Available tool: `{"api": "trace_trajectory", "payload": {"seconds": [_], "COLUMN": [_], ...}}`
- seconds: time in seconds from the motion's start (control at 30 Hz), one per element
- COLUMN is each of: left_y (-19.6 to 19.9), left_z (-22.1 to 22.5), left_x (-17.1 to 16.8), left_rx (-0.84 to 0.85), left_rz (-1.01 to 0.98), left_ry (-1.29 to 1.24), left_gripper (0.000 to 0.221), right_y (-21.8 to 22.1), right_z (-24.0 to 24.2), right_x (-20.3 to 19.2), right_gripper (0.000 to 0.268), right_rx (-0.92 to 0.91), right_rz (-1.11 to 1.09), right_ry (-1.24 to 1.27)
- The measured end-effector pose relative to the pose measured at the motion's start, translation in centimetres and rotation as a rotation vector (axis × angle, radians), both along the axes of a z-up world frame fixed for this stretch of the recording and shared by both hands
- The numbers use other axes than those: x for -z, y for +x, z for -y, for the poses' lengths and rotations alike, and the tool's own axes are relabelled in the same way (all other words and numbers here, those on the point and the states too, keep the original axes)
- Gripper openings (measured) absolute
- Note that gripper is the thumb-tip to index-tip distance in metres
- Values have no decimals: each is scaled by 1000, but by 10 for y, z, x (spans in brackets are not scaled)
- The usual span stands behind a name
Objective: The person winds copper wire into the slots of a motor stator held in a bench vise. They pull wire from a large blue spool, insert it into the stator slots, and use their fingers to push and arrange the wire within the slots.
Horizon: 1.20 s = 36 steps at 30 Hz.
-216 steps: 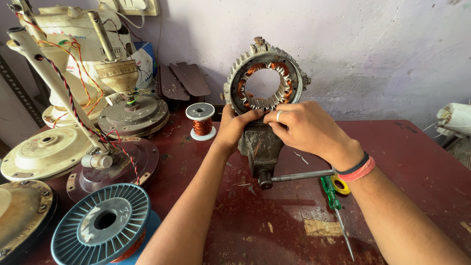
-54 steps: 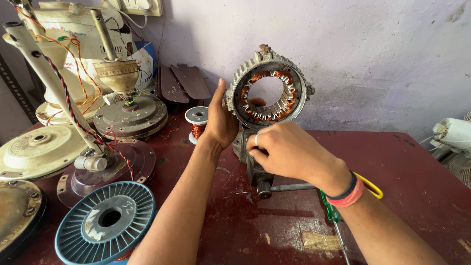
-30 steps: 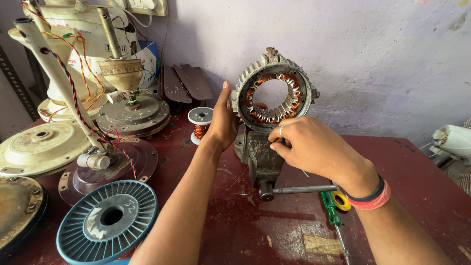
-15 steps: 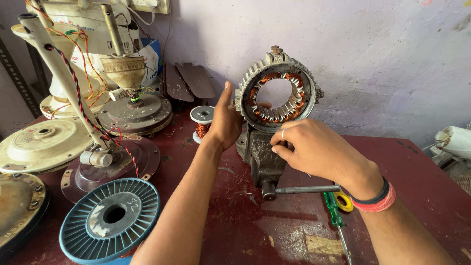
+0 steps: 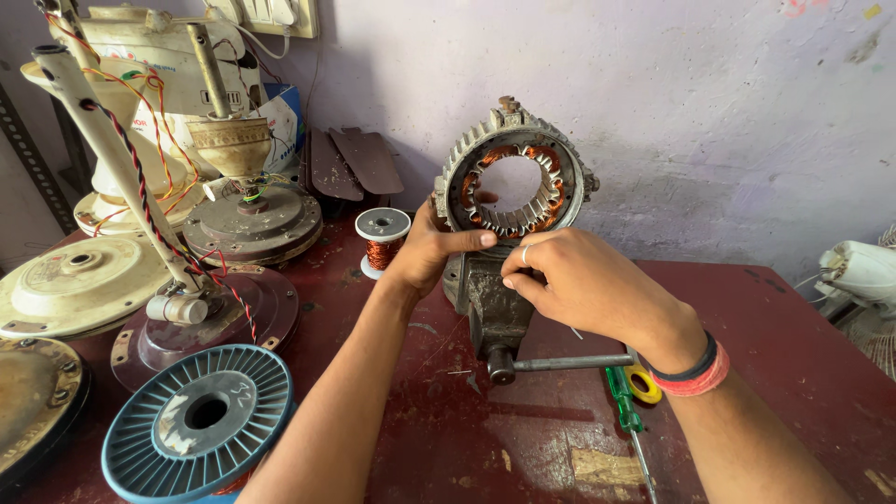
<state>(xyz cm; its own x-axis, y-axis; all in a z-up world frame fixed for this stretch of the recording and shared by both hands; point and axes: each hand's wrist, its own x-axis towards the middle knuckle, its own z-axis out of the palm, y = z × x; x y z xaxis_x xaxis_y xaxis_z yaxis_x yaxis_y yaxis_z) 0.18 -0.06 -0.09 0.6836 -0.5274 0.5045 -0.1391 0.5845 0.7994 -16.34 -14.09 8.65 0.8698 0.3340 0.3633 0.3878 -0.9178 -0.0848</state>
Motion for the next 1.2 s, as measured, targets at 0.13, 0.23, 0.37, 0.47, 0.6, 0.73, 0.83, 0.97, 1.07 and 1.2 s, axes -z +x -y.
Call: {"api": "trace_trajectory", "payload": {"seconds": [0.13, 0.23, 0.37, 0.47, 0.6, 0.73, 0.83, 0.97, 1.07, 1.2], "left_y": [-14, -16, -14, -12, -8, -8, -7, -6, -5, -6], "left_z": [6, 11, 15, 16, 16, 16, 17, 18, 19, 19], "left_x": [-1, -1, 3, 6, 7, 9, 10, 11, 11, 12], "left_rx": [-131, -162, -114, -78, -94, -90, -111, -68, -97, -112], "left_rz": [25, 63, -8, 0, 16, -4, -9, 26, 65, 63], "left_ry": [51, 81, 52, 9, 38, 32, 40, -10, 18, 17], "left_gripper": [68, 68, 71, 70, 71, 71, 68, 62, 58, 56], "right_y": [1, 1, 1, 1, 1, -3, -7, -13, -16, -23], "right_z": [1, 5, 7, 6, 5, -1, -7, -18, -32, -50], "right_x": [2, 1, 1, 2, 0, -3, -5, -3, 6, 23], "right_gripper": [18, 18, 17, 17, 16, 14, 12, 10, 9, 12], "right_rx": [-16, -19, -17, -23, -34, 20, 16, -73, -29, -167], "right_rz": [8, -2, -16, -29, -50, -102, -96, -55, -185, -172], "right_ry": [11, 21, 22, 27, 21, -27, -84, -107, -143, -172]}}
